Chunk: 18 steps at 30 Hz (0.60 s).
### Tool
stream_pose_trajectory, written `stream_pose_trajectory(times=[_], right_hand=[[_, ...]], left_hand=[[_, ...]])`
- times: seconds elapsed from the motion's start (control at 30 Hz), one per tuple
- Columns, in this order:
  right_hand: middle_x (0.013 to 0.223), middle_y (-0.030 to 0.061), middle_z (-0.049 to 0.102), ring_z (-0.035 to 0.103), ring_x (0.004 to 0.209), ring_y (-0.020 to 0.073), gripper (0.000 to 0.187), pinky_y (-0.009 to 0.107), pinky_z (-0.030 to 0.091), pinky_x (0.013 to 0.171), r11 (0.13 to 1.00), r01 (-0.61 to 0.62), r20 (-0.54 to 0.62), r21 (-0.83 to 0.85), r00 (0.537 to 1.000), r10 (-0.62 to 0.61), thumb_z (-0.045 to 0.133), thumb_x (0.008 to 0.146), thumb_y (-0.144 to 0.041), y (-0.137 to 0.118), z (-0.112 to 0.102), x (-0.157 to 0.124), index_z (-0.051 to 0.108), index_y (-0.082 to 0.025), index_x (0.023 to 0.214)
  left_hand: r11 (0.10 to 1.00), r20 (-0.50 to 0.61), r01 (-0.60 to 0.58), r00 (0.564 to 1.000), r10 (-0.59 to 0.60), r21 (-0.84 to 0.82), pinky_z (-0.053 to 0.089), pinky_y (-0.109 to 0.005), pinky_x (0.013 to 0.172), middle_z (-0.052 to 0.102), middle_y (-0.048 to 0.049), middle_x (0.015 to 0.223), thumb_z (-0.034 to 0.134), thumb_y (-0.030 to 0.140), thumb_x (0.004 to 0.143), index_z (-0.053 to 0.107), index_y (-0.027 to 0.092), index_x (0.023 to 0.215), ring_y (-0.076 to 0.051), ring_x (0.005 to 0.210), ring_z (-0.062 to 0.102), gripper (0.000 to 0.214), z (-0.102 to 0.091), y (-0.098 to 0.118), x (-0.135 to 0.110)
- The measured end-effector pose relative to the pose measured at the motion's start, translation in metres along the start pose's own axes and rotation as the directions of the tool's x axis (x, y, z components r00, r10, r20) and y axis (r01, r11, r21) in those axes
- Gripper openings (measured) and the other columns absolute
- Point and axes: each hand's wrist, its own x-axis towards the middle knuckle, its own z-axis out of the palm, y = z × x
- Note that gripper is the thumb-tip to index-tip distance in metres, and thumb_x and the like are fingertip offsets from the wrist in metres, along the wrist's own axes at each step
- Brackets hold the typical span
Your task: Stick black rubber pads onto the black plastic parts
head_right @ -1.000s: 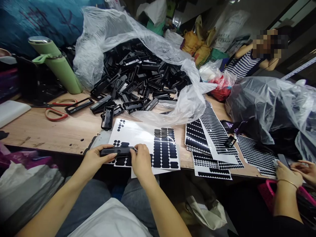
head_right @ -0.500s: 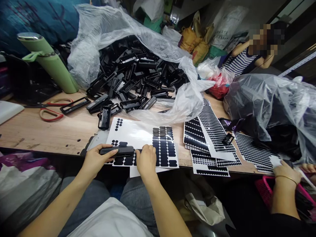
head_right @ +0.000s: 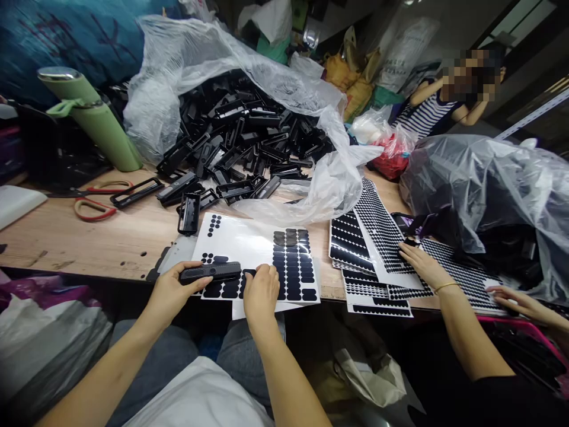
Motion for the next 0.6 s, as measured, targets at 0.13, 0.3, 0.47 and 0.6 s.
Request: stream_pose_trajectory(times=[0.13,0.3,0.47,0.6], right_hand=[[0.096,0.0172,0.055,0.052,0.092,0.0308,0.017,0.041,0.040,0.076,1.000,-0.008,-0.042,-0.028,0.999,0.007,0.050,0.083,-0.024,0.002,0.004,-0.001,0.055,-0.013,0.094],[0.088,0.0130,0.057,0.055,0.085,0.0272,0.011,0.038,0.040,0.074,1.000,0.017,-0.028,-0.001,0.999,-0.017,0.045,0.084,-0.019,0.005,0.003,-0.001,0.056,-0.016,0.084],[0.096,0.0143,0.057,0.054,0.090,0.0278,0.017,0.037,0.040,0.076,1.000,0.021,-0.056,0.010,0.998,-0.020,0.048,0.084,-0.025,0.008,0.000,-0.002,0.056,-0.014,0.095],[0.093,0.0153,0.057,0.054,0.090,0.0291,0.014,0.038,0.040,0.075,0.999,-0.008,0.002,-0.034,1.000,0.008,0.048,0.084,-0.023,0.005,0.000,-0.002,0.057,-0.014,0.091]], left_hand=[[0.999,-0.011,-0.009,1.000,0.009,-0.030,0.050,-0.033,0.072,0.069,-0.0070,0.084,0.076,0.041,0.055,0.063,0.016,0.100,-0.023,0.077,0.065,0.053,-0.001,-0.002,-0.002],[0.998,-0.032,-0.017,0.999,0.015,-0.060,0.049,-0.034,0.074,0.069,-0.0071,0.085,0.076,0.042,0.055,0.063,0.016,0.100,-0.023,0.079,0.064,0.054,0.000,-0.005,-0.002],[0.998,0.001,-0.035,0.999,0.035,-0.061,0.048,-0.033,0.075,0.069,-0.0066,0.088,0.075,0.040,0.057,0.063,0.017,0.101,-0.023,0.080,0.064,0.052,-0.002,-0.007,-0.001],[0.996,-0.029,-0.046,0.999,0.044,-0.077,0.048,-0.034,0.078,0.068,-0.0077,0.092,0.075,0.040,0.058,0.062,0.016,0.102,-0.023,0.083,0.064,0.052,0.000,-0.012,-0.001]])
